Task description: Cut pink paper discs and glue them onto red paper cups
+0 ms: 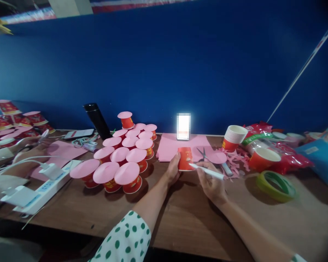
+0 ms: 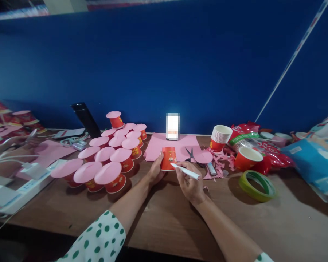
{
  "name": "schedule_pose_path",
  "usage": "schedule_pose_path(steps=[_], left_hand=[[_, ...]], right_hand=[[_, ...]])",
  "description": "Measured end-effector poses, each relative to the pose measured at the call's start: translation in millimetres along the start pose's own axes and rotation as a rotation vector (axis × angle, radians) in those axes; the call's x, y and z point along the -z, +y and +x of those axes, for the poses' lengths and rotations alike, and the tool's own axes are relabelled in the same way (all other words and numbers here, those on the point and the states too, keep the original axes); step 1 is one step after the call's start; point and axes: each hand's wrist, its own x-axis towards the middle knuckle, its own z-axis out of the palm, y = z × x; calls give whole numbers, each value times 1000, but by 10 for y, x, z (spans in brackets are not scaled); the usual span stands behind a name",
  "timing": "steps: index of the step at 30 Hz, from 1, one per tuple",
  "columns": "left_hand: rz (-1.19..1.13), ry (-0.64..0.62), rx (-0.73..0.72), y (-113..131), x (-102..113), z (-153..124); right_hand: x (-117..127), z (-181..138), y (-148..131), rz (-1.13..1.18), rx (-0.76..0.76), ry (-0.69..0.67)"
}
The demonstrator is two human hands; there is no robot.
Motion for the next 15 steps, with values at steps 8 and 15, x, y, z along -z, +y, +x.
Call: schedule_pose_path(steps=[8, 15], left_hand=[[5, -7, -6, 14, -19, -18], [34, -48, -22, -8, 7, -3]], right_hand=[[19, 23, -53, -10, -5, -19], [22, 34, -66, -33, 13, -21]])
